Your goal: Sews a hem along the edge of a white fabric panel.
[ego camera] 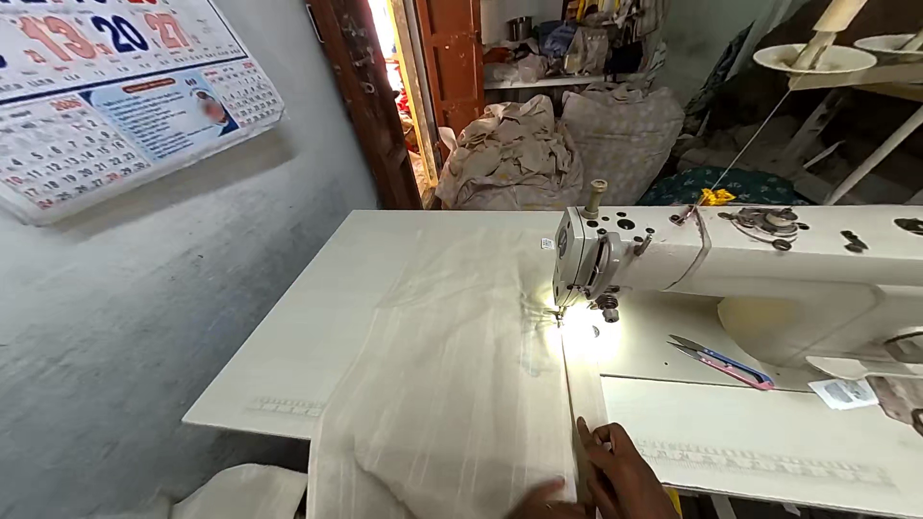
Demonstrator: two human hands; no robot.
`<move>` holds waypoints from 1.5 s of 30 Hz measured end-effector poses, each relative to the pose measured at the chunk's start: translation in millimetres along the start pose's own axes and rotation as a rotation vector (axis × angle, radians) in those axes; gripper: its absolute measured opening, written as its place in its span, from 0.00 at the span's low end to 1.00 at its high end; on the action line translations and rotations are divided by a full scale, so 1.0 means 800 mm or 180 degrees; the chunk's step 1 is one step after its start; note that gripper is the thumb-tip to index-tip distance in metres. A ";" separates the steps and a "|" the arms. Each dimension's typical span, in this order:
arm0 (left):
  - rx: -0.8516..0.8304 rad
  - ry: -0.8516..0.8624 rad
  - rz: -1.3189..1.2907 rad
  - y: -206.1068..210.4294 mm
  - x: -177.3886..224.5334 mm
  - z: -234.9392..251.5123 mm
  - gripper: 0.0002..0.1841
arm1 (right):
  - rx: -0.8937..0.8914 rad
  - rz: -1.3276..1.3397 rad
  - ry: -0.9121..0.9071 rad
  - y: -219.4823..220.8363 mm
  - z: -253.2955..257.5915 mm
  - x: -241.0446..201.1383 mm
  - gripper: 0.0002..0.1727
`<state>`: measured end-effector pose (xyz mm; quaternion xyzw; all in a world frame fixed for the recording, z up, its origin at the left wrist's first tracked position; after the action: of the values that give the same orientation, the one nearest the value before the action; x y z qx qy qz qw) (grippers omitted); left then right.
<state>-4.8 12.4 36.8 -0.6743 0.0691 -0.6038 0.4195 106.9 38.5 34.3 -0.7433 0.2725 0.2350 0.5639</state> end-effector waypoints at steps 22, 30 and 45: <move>0.0834 0.0680 0.1536 -0.010 -0.031 0.004 0.09 | 0.0786 -0.0782 -0.0306 -0.035 0.082 0.022 0.20; 0.0358 0.0435 0.1211 -0.031 -0.044 0.037 0.15 | 0.1402 -0.1089 -0.0374 -0.059 0.119 0.009 0.25; -0.0901 0.0119 0.1061 -0.086 -0.120 0.141 0.25 | 0.1217 -0.0821 -0.0487 -0.063 0.113 0.026 0.20</move>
<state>40.2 168.3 18.5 -0.6943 0.2716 -0.5228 0.4133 152.6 134.2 33.6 -0.6318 0.1714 0.1608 0.7387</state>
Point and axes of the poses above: each hand's wrist, its own z-axis towards the middle knuckle, its own y-axis out of the palm, x = y × z, the point moved 10 cm from there along z, towards the middle knuckle, and after that the axes turned 12 degrees about -x, right-handed, at the moved point
